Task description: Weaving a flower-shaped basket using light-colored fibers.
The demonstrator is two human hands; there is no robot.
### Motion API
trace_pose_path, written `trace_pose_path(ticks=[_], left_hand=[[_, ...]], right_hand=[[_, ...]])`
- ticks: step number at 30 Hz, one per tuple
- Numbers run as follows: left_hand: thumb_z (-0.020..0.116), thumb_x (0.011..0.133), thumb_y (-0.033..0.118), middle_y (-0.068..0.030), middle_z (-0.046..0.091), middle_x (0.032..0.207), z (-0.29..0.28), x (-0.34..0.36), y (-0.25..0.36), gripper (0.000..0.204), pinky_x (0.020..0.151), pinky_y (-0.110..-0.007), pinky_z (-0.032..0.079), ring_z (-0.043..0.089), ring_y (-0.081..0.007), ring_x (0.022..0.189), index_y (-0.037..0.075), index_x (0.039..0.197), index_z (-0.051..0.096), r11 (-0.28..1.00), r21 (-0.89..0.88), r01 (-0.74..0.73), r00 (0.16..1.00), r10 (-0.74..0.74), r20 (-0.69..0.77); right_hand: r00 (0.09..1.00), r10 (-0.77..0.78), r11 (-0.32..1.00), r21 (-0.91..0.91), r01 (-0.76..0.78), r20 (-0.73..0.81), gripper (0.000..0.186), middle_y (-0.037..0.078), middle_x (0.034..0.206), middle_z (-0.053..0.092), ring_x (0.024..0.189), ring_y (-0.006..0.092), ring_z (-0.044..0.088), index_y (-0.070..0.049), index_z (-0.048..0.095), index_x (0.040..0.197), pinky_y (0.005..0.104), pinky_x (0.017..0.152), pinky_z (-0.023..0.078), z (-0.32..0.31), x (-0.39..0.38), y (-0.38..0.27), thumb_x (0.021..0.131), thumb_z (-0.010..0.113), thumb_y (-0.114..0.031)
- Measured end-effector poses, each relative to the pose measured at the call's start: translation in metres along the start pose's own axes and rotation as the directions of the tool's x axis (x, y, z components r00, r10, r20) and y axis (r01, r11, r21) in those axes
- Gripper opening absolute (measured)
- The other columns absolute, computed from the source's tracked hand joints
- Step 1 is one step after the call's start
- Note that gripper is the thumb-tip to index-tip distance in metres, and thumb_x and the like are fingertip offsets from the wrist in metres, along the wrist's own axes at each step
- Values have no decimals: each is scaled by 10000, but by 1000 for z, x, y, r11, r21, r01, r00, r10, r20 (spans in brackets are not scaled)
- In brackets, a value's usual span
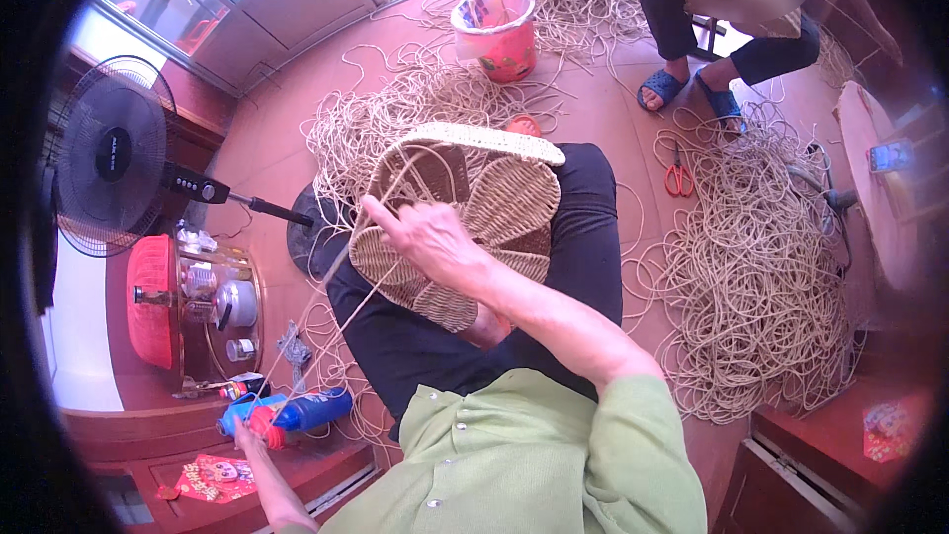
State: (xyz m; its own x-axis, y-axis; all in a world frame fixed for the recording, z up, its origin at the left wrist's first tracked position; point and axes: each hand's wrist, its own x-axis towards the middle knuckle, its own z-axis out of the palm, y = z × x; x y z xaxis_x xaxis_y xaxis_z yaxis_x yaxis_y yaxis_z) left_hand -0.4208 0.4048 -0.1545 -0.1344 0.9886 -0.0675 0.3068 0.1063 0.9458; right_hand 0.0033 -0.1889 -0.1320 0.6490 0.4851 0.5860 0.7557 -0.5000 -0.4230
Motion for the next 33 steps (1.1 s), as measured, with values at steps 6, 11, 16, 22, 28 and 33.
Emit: trace_pose_path(ticks=[6,11,16,22,28,33], left_hand=[[593,945,463,0,570,744,-76,21,0,398,592,-383,494,554,-171,640,133,731,533,958,221,180,983,-170,-64],[493,975,543,-22,545,879,-86,36,42,497,545,-412,487,560,-283,772,107,922,725,992,-114,48,996,-40,77],[477,989,520,-137,570,1232,-56,76,155,569,713,-387,552,534,-253,1129,34,1245,624,988,10,-151,988,151,-10],[584,930,226,-112,684,1107,154,-174,166,360,928,-317,464,614,-185,1033,-31,1175,644,400,65,-914,325,628,707],[637,897,147,-133,705,955,289,-523,126,290,695,-336,535,682,-232,723,-11,1139,663,747,-419,-515,-129,416,900],[676,849,295,-178,691,754,364,-569,98,263,638,-389,526,678,-304,647,71,970,741,452,-356,-818,-101,497,862]], right_hand=[[937,-339,923,223,313,87,412,90,857,608,790,246,653,-95,556,1169,395,603,514,49,26,-39,765,632,-114],[908,-329,935,222,276,258,338,106,928,553,793,232,625,-111,533,1125,370,618,502,9,-4,-122,795,606,-117],[964,-261,878,430,212,58,108,89,794,579,789,267,634,-119,619,890,407,686,515,-25,-18,-37,782,624,-115],[609,745,-69,940,-333,271,264,-16,733,530,556,51,471,-115,547,885,239,503,420,-125,-38,136,1044,461,-307],[566,806,-20,963,-267,173,254,45,863,667,599,64,545,-103,607,894,255,569,527,-110,-31,146,1017,523,-308],[661,746,123,957,-263,86,258,77,1032,665,759,113,646,-55,620,1106,315,731,574,-109,6,149,1003,561,-283]])
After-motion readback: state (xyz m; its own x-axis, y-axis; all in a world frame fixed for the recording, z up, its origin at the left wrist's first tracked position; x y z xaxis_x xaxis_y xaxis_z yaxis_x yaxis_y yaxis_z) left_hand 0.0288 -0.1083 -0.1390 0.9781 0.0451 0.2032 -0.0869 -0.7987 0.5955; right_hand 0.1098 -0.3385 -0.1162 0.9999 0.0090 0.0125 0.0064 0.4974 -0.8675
